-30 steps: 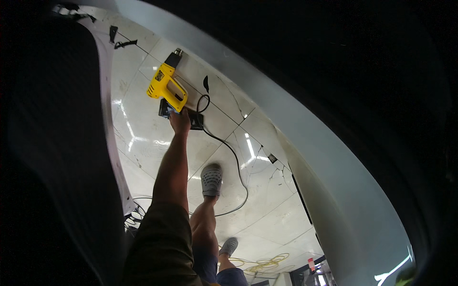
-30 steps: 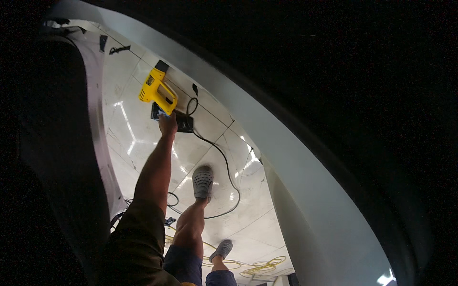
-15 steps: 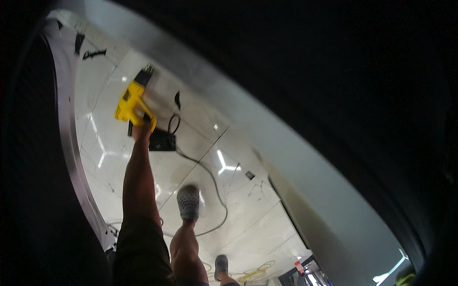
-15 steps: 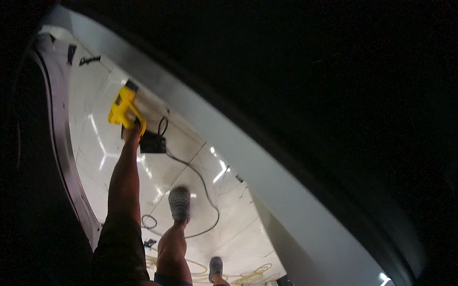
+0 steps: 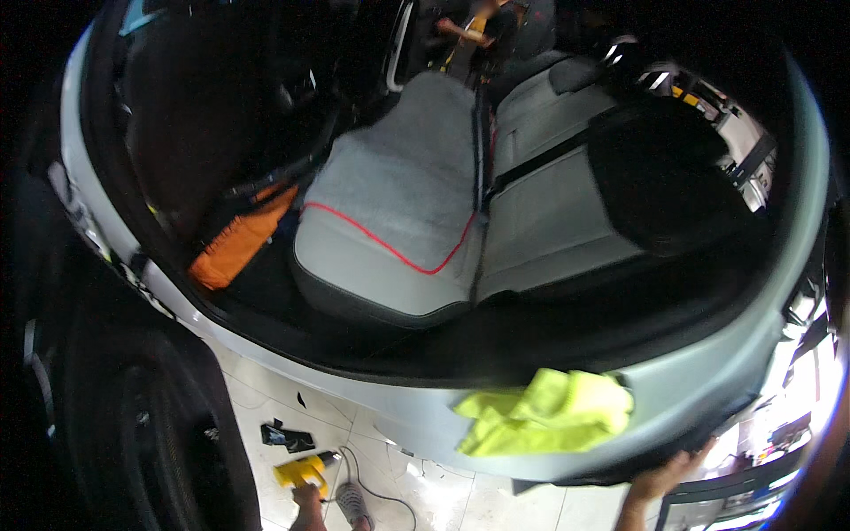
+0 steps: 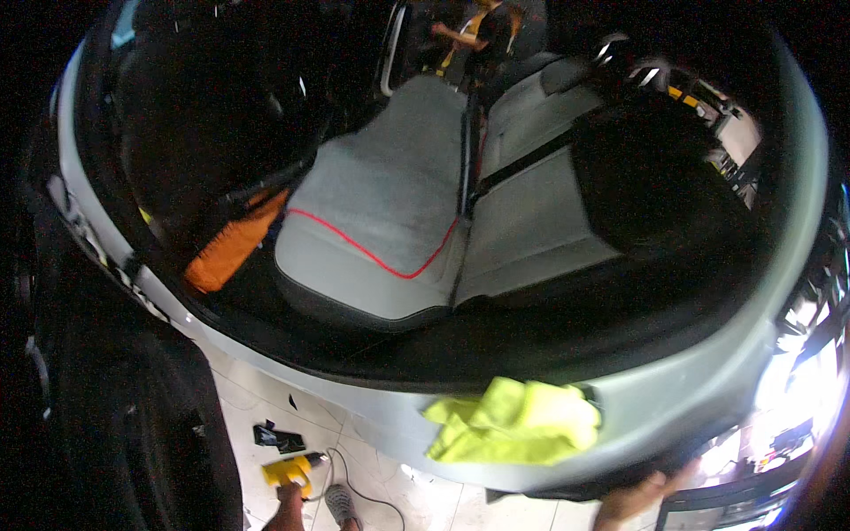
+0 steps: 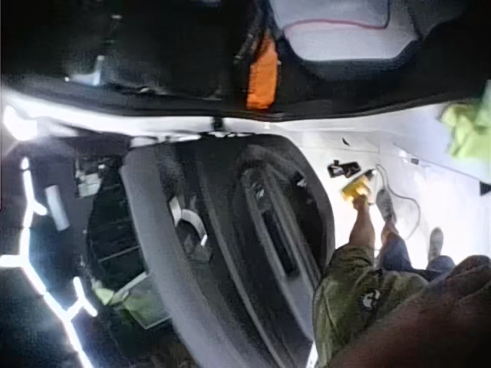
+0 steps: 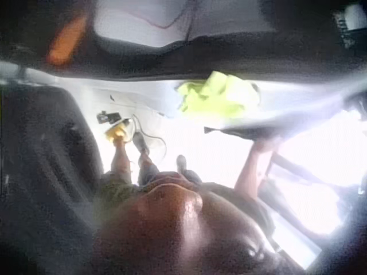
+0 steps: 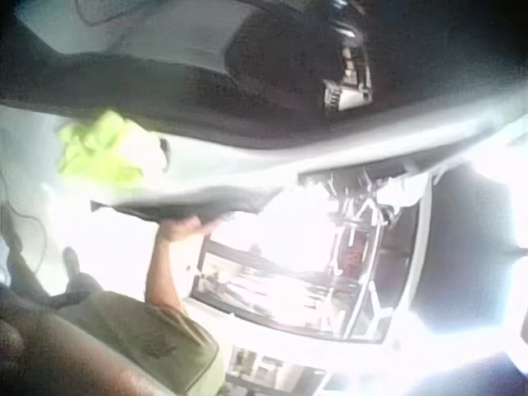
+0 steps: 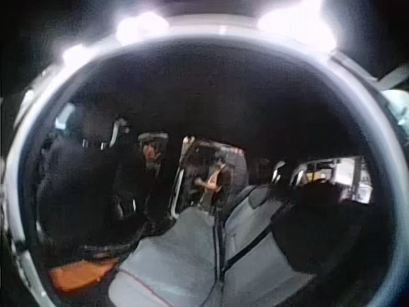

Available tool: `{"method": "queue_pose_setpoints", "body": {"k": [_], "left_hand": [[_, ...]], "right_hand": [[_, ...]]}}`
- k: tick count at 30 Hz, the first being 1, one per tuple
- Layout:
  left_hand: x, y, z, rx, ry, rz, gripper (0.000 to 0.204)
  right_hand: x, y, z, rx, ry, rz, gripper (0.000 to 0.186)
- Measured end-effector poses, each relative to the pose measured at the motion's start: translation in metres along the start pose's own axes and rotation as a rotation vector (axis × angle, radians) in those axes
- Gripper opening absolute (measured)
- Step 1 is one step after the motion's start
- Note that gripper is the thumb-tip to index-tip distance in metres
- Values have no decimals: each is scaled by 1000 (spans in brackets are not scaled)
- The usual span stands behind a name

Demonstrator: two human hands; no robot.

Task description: The person applies a matte vinyl wrap to a car door using a heat gun to soften the material and a squeegee to smooth it out. They work along the door edges and window line, then trim excess wrap with a knife.

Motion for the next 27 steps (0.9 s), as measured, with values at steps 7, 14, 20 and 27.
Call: {"method": "queue_pose_setpoints", "body": {"k": [7,14,20,27], "left_hand": [[234,4,-50,563,-143,56,39],[506,-50,-133,372,450,512,57],[623,-64,-158,302,730,456,59],[697,-45,-203,252,1028,492,53]], "right_hand": [[-4,1,-21,121,-184,-11,57],[25,-70,-21,-671,-131,-427,48],[255,-167,-33,-1291,739,-1565,33],[314,-269,-91,-1341,1433,-1679,30]]}}
Point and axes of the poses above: each hand's wrist, its own x-axis away from the middle knuckle, its own y-axis out of the palm, z = x × y, the point moved 5 cm from there along -x, towards the middle knuckle, and after that the axes turned 7 degrees about -y, right-handed, at the moved point
